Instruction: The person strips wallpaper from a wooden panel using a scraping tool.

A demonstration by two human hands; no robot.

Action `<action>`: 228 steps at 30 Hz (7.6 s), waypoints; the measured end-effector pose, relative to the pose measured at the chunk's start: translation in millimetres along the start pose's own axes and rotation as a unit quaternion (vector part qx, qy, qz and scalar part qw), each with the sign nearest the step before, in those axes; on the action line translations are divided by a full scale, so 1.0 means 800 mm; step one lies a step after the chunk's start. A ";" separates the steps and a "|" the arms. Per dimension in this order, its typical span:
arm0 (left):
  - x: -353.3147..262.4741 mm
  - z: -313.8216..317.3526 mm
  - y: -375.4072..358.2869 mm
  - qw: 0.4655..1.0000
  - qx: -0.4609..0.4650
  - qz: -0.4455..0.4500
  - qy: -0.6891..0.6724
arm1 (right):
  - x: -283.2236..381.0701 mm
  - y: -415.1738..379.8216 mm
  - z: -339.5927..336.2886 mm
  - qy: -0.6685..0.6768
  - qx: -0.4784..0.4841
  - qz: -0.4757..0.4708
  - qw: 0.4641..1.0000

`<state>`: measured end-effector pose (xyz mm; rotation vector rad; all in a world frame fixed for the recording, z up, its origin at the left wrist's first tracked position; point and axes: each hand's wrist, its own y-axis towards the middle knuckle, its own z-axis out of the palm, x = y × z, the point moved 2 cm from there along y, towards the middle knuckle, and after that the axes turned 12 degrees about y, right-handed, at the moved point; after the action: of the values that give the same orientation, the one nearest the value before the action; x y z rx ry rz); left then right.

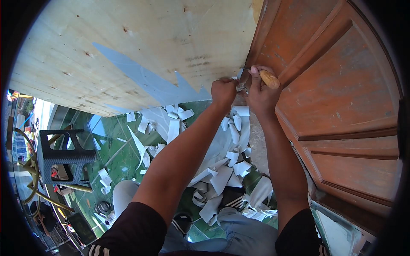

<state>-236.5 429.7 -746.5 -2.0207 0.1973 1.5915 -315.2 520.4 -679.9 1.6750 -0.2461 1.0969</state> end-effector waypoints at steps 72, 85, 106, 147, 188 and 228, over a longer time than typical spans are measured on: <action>-0.061 0.023 -0.038 0.967 -0.024 -0.110 -0.228 | -0.006 -0.018 -0.067 0.026 -0.076 0.086 0.993; 0.028 0.028 -0.028 0.990 -0.026 -0.020 -0.136 | -0.011 -0.024 -0.071 -0.009 -0.043 0.116 0.992; 0.008 0.029 -0.005 0.998 -0.028 0.005 0.056 | -0.013 -0.030 -0.089 -0.042 -0.011 0.126 0.991; 0.222 -0.079 -0.313 0.878 0.110 0.149 0.442 | 0.039 0.035 0.030 -0.011 0.046 0.138 0.989; 0.123 -0.046 -0.193 0.762 0.187 0.336 0.521 | 0.037 -0.013 -0.005 -0.008 0.257 0.127 0.958; -0.008 -0.402 -0.123 0.811 0.293 0.352 0.364 | 0.337 0.014 0.328 0.075 -0.018 0.125 0.989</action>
<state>78.8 347.8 -662.0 -1.9999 1.6654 0.7868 -31.5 387.4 -470.6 1.5491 -0.3842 1.3902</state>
